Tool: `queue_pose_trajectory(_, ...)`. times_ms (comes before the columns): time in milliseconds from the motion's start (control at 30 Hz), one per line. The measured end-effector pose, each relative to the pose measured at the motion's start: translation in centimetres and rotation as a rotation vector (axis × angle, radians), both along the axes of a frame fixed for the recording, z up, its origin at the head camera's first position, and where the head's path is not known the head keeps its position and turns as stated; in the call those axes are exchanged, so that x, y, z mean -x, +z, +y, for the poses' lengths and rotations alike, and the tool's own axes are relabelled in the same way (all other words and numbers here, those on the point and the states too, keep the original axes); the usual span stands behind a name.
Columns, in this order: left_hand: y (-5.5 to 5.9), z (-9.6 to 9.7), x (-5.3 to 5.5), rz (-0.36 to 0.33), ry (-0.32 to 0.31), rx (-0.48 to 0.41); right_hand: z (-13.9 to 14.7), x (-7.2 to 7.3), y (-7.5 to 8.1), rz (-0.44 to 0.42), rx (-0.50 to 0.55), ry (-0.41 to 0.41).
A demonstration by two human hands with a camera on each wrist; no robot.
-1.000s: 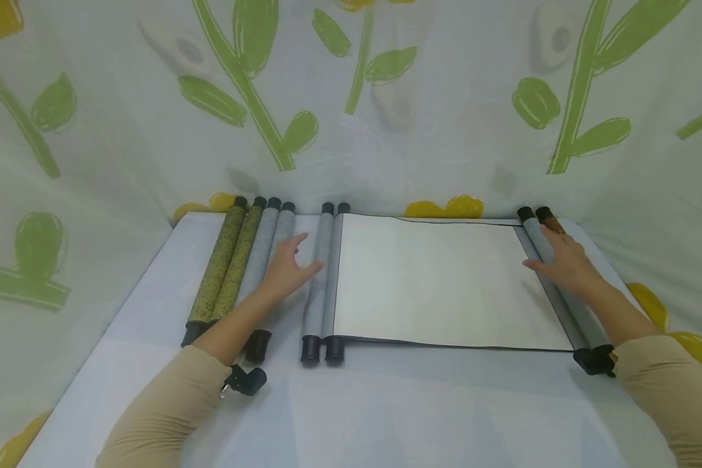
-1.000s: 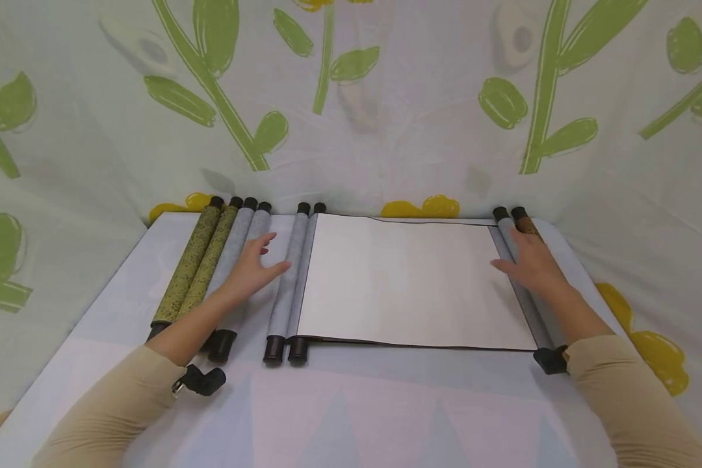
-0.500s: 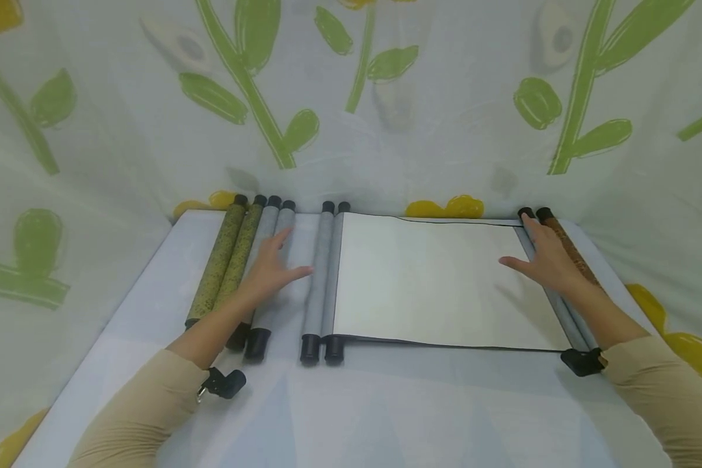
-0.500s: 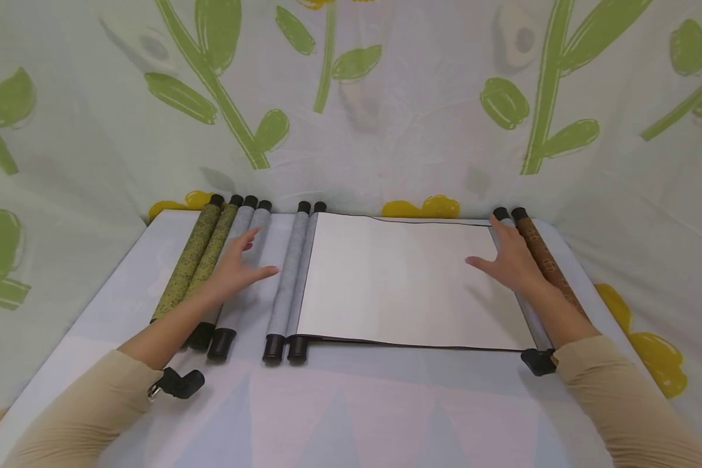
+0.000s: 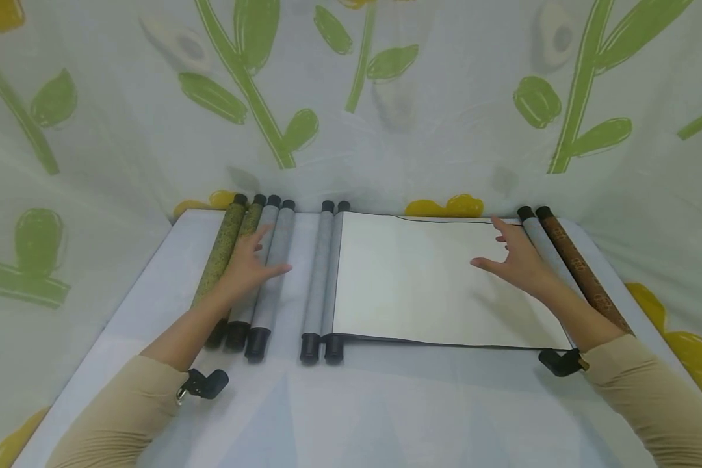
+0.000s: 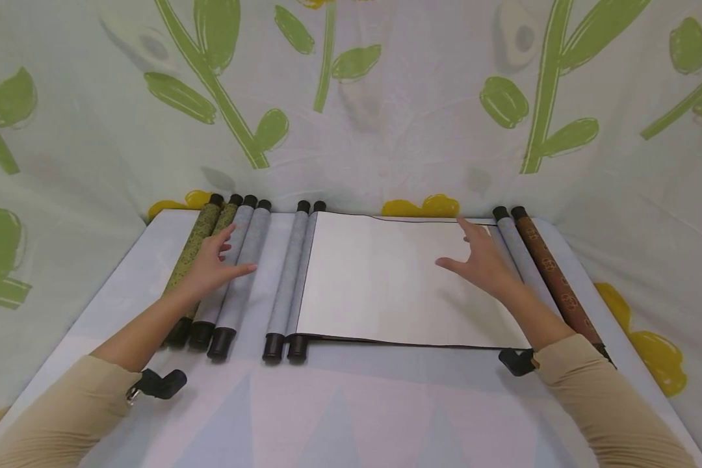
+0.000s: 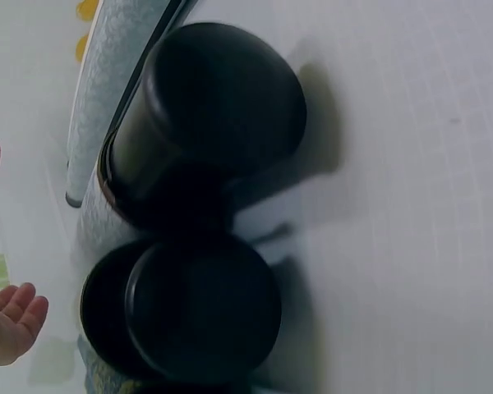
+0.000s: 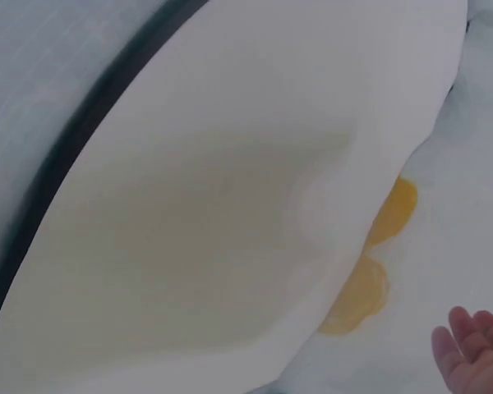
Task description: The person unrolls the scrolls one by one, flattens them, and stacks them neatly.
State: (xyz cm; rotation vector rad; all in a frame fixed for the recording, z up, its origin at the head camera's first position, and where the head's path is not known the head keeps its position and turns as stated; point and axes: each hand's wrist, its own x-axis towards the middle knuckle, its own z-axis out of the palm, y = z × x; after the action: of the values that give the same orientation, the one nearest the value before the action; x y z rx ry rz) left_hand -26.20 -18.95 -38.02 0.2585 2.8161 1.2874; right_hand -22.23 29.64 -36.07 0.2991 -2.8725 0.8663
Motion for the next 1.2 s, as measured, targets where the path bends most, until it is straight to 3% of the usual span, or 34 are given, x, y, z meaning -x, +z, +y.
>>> queue_pose_trajectory(200, 0.0, -1.1, 0.3, -0.062, 0.025, -0.002, -2.1, -0.6, 0.3, 0.021, 0.006, 0.031)
queue_pose_trajectory(400, -0.6, -2.3, 0.9, -0.066, -0.006, 0.069, -4.3, -0.9, 0.6, 0.08, 0.031, 0.089)
queue_pose_trajectory(633, -1.1, -2.6, 1.4, -0.083, 0.009, 0.131, -6.4, -1.1, 0.7, 0.143, 0.061, 0.177)
queue_pose_trajectory(967, -0.5, -2.6, 2.2, -0.196, -0.053, 0.317, -8.4, -0.3, 0.7, 0.123, 0.093, 0.191)
queue_pose_trajectory(1200, -0.4, -2.5, 2.5, -0.259, -0.109, 0.33, -10.2, 0.3, 0.6, 0.118, 0.145, 0.226)
